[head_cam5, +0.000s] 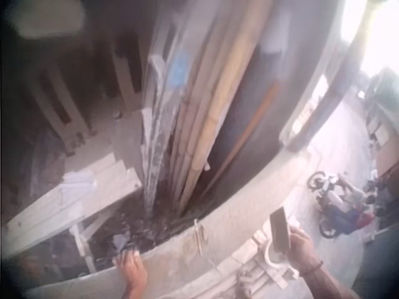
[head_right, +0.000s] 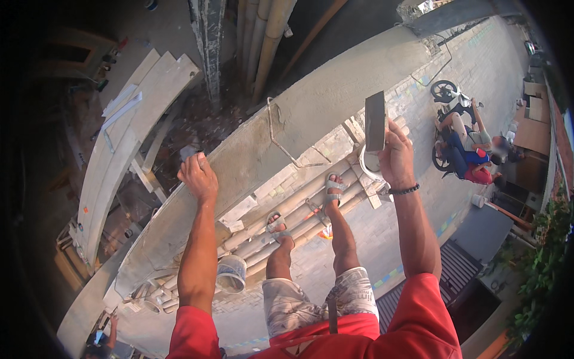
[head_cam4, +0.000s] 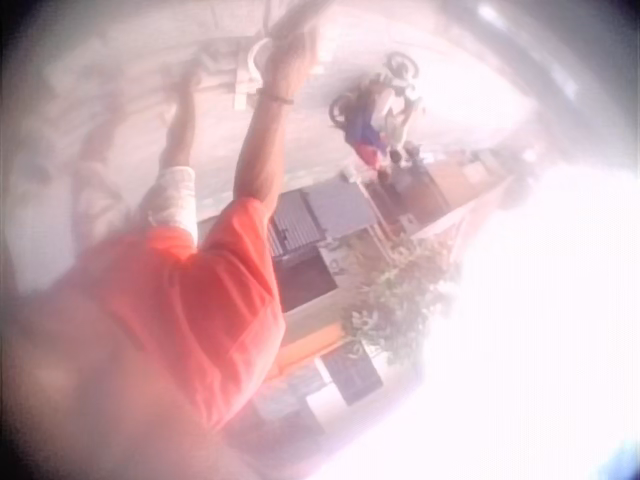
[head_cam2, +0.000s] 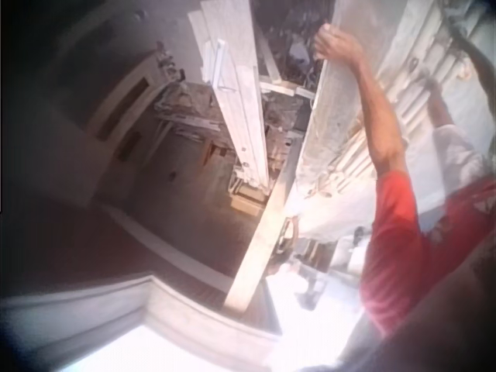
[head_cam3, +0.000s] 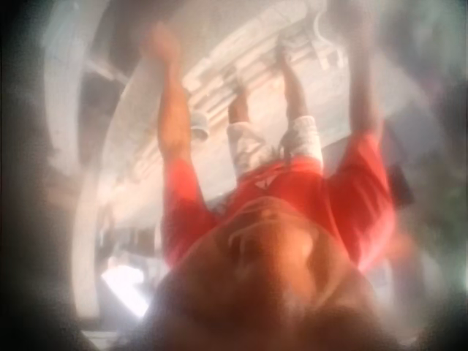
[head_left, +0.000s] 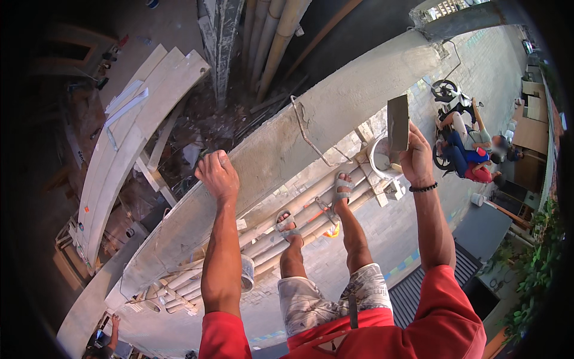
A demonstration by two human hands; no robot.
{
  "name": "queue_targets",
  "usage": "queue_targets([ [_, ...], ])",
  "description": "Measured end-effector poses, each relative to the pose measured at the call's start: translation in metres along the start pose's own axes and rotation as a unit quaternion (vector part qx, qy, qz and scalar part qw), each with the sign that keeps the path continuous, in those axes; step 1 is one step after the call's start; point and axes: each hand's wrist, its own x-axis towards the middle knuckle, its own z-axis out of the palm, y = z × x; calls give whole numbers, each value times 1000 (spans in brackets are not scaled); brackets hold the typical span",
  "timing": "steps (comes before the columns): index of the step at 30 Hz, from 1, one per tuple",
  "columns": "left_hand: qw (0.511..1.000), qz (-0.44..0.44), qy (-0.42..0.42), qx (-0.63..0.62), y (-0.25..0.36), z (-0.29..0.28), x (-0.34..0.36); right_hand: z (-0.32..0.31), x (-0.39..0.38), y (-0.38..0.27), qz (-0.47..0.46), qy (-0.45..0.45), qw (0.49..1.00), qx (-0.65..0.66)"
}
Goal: The person scoops cement from a bucket with a trowel and applies it to a curved concrete surface, smoothing it with a hand trowel. The person repeatedly scoops and spreads cement along the surface while standing on scaffolding.
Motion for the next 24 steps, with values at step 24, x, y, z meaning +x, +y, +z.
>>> queue_targets([
  [24, 965, 80, -46, -247, 124, -35, 77, 91, -3, 114, -300, 134, 769, -549],
])
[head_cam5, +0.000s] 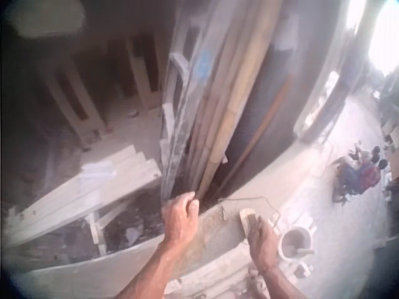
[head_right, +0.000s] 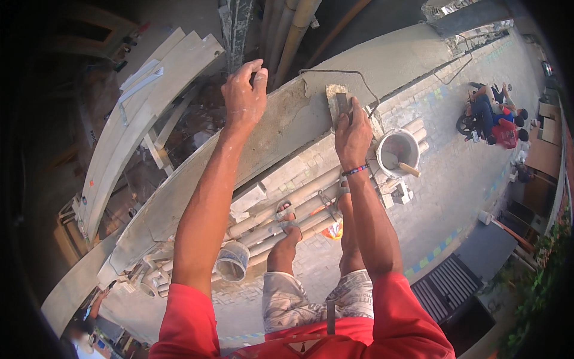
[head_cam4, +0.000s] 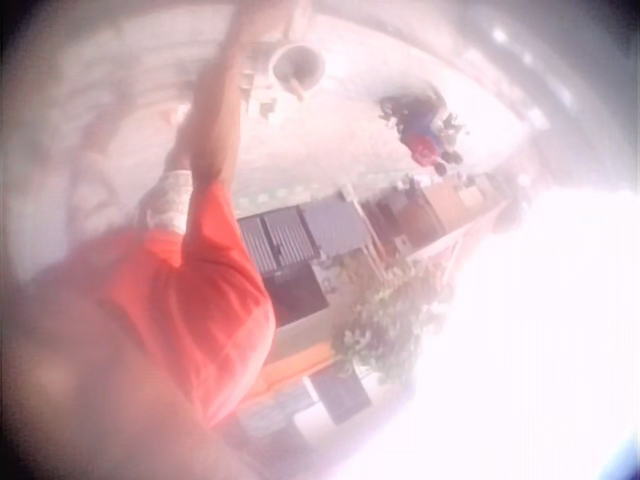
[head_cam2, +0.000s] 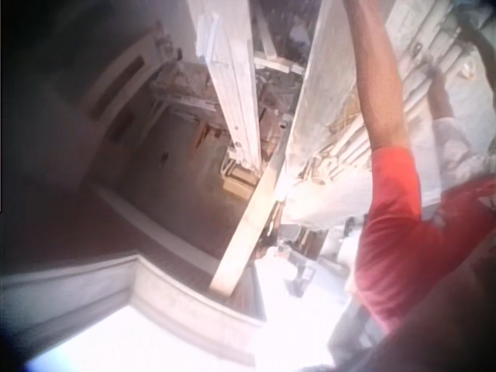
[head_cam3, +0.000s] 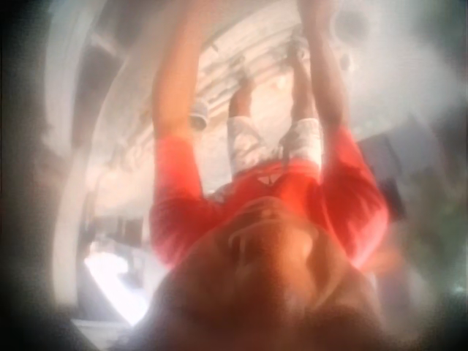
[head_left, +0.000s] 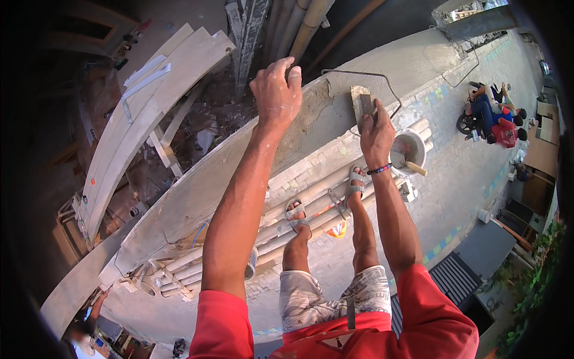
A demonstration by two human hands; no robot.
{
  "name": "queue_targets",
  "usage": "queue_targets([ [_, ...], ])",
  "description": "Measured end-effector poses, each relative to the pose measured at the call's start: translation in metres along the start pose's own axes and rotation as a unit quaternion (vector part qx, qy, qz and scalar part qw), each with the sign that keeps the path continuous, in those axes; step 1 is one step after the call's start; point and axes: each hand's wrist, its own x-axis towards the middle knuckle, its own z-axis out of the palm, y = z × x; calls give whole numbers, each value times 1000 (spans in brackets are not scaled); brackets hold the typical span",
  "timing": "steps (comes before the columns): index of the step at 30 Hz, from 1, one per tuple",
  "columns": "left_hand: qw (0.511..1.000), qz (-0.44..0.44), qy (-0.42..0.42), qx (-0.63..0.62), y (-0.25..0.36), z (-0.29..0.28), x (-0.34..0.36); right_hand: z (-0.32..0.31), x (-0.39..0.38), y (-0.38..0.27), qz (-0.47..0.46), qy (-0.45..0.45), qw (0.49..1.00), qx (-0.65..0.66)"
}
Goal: The person scoops cement from a bucket with a trowel and applies it to a curved concrete surface, smoothing it with a hand trowel. The person repeatedly scoops and spreads cement along the surface while standing on scaffolding.
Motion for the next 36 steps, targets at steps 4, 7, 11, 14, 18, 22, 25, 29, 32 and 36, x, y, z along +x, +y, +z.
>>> queue_targets([
  [4, 982, -99, 12, 160, -86, -45, -52, 10, -6, 1, 11, -29, 999, -6],
  [7, 966, -136, 8, 219, -126, -67, -86, 16, -37, -32, 3, -127, 991, 37],
  [11, 959, -153, -13, 238, -143, -63, -117, 13, -94, -71, -91, -248, 945, 191],
  [14, 964, -92, 9, 250, -152, -56, -133, -2, -109, -34, 123, -131, 939, 293],
  [18, 964, -68, 21, 258, -150, -53, -135, -28, -91, 3, 376, -26, 772, 512],
  [22, 967, -60, 32, 245, -151, -51, -133, -16, -78, 30, 424, -79, 724, 538],
  [25, 968, -63, 30, 242, -152, -52, -133, 4, -78, 11, 455, -30, 669, 587],
  [29, 968, -59, 20, 245, -152, -51, -133, 11, -129, 2, 455, -92, 663, 587],
  [32, 967, -68, 17, 247, -151, -54, -133, -10, -144, -23, 436, -173, 659, 588],
  [36, 967, -78, 10, 241, -149, -54, -132, -30, -119, -5, 404, -61, 703, 582],
])
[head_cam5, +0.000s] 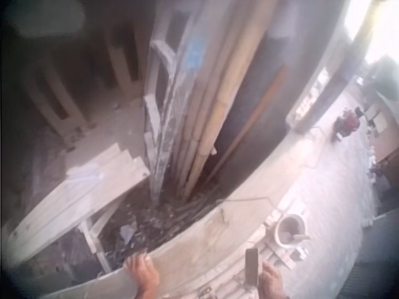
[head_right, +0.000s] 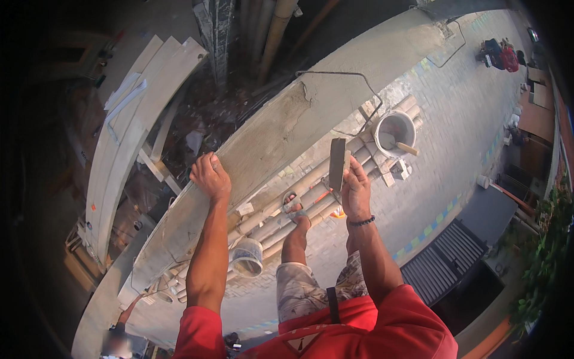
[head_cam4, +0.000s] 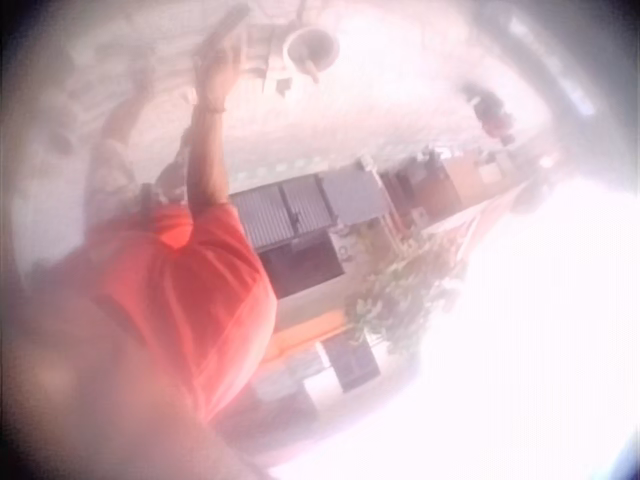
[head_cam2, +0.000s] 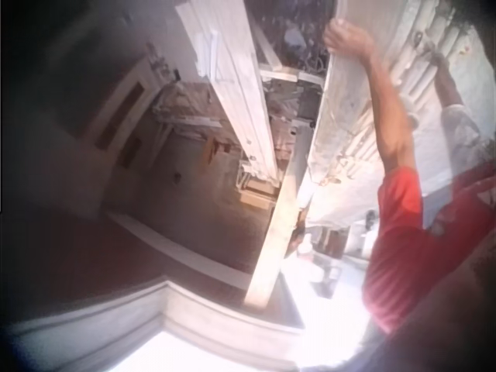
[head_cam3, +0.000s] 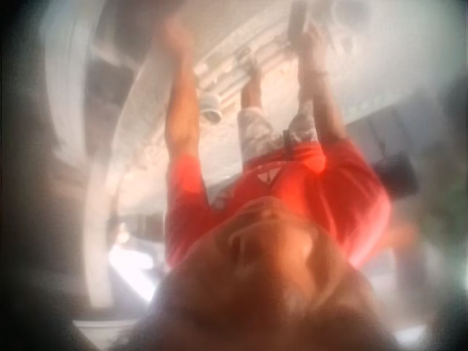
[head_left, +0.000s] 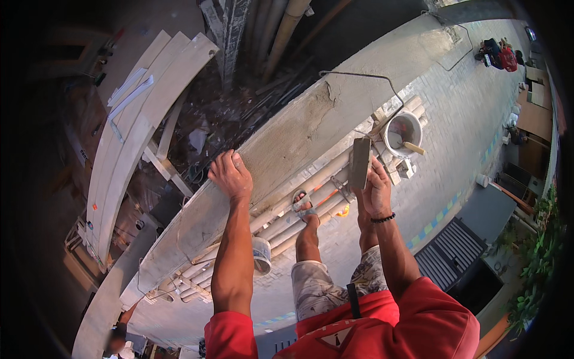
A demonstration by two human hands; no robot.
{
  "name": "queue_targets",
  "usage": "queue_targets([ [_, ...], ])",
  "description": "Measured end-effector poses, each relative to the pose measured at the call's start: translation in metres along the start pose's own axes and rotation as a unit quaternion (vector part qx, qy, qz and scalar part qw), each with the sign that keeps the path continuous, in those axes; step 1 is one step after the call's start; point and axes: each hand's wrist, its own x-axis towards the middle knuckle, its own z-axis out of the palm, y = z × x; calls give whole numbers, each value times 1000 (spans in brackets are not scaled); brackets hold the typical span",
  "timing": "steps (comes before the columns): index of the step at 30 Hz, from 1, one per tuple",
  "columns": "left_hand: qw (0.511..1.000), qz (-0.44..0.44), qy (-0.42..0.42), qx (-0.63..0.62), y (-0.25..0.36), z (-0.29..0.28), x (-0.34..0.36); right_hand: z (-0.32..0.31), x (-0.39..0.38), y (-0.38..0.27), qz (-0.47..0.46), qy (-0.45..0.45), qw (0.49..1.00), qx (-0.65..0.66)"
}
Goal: The person scoops cement from a bucket with a trowel and applies it to a curved concrete surface, smoothing it with a hand trowel. The person repeatedly scoops and spreads cement along the surface while standing on scaffolding.
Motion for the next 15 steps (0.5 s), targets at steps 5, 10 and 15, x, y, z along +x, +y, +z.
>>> queue_targets([
  [5, 1000, 1, -6, 2, 1, 0, 0, 9, 40, -20, -117, 35, 992, -10],
  [10, 1000, 0, -12, 11, -2, 0, 1, 40, 70, -36, -188, 154, 953, -180],
  [15, 1000, 2, -15, 11, 0, 0, 2, 38, 87, -29, -255, 175, 924, -227],
])
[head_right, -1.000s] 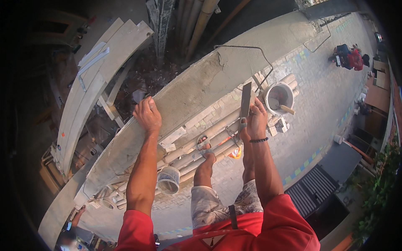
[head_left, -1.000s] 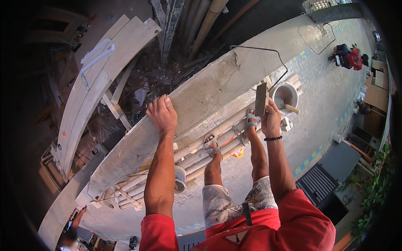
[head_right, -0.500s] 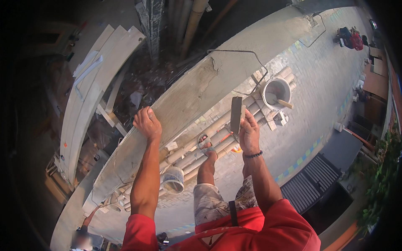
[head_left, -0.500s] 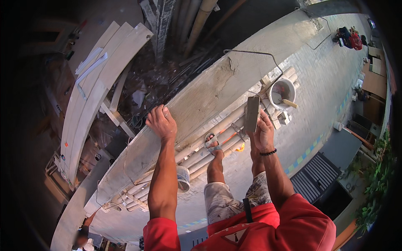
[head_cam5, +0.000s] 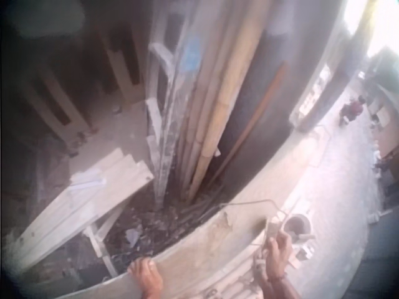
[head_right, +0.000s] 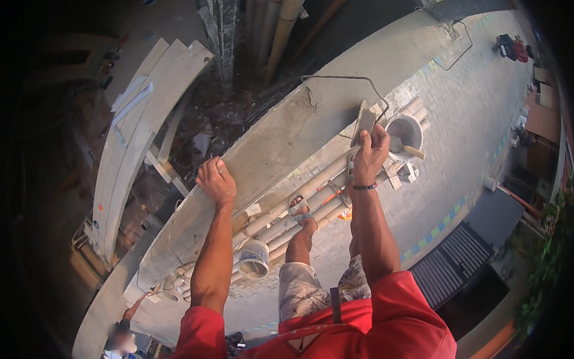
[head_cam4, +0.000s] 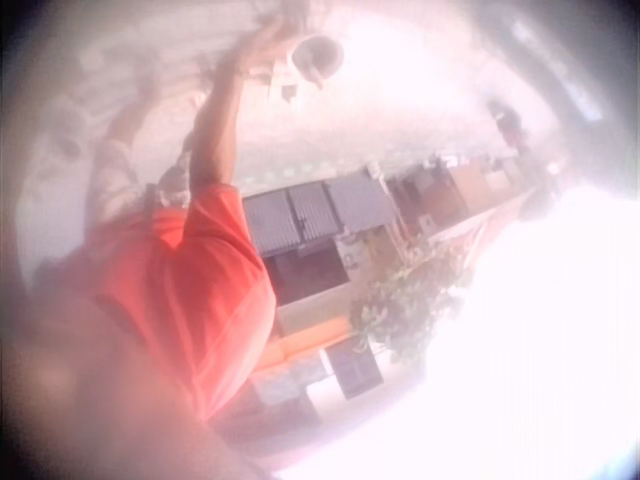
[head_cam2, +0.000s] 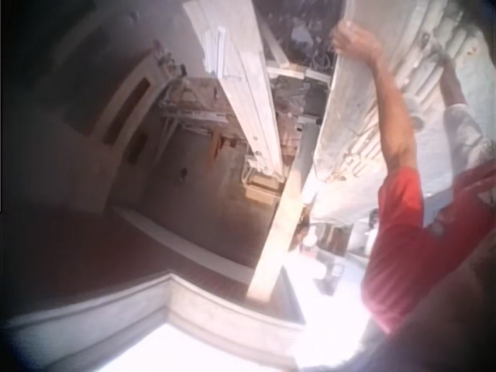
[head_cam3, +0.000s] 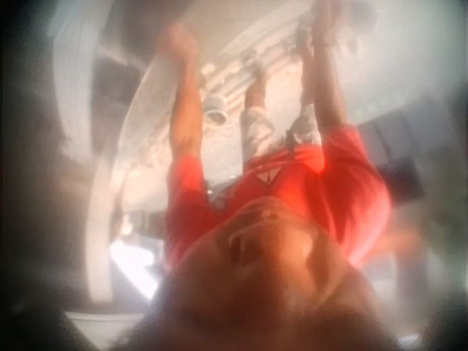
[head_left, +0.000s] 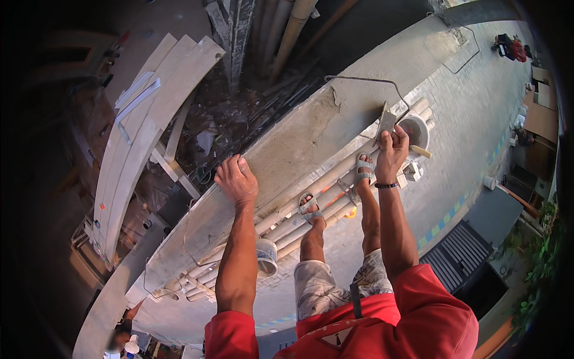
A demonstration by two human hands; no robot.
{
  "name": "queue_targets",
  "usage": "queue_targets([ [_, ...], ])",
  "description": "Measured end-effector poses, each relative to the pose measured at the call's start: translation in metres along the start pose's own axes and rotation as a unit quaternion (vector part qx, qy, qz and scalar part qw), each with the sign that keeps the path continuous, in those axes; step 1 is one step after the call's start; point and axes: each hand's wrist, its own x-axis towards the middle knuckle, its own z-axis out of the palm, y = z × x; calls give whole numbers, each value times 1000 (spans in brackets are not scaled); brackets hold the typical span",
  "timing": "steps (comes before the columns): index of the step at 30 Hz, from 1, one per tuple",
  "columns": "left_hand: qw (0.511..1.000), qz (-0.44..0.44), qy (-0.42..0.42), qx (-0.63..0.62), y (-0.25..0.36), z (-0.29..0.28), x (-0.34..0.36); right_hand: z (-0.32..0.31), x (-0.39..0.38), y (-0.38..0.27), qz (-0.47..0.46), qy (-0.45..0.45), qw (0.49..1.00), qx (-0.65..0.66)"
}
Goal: The person scoops cement from a bucket with a trowel and applies it to a curved concrete surface, smoothing it with a hand trowel. The person repeatedly scoops and spreads cement along the surface while standing on scaffolding.
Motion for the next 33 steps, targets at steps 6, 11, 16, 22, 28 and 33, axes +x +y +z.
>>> queue_targets([
  [6, 1000, 3, 19, -16, -3, 2, -3, -1, -45, -45, 90, -230, 969, 7],
  [11, 1000, -10, 10, -24, 0, -2, -2, 35, -18, -84, -213, -266, 883, -322],
  [16, 999, -5, 19, -30, 0, 0, 0, 82, 7, -92, -320, -311, 785, -431],
  [22, 999, -4, 25, -32, 1, -3, 1, 100, 25, -76, -398, -312, 743, -439],
  [28, 999, -3, 24, -28, -3, -1, -3, 123, 26, -73, -391, -328, 749, -422],
  [33, 998, 1, 45, -40, -2, 3, -2, 174, 24, -50, -377, -378, 737, -415],
])
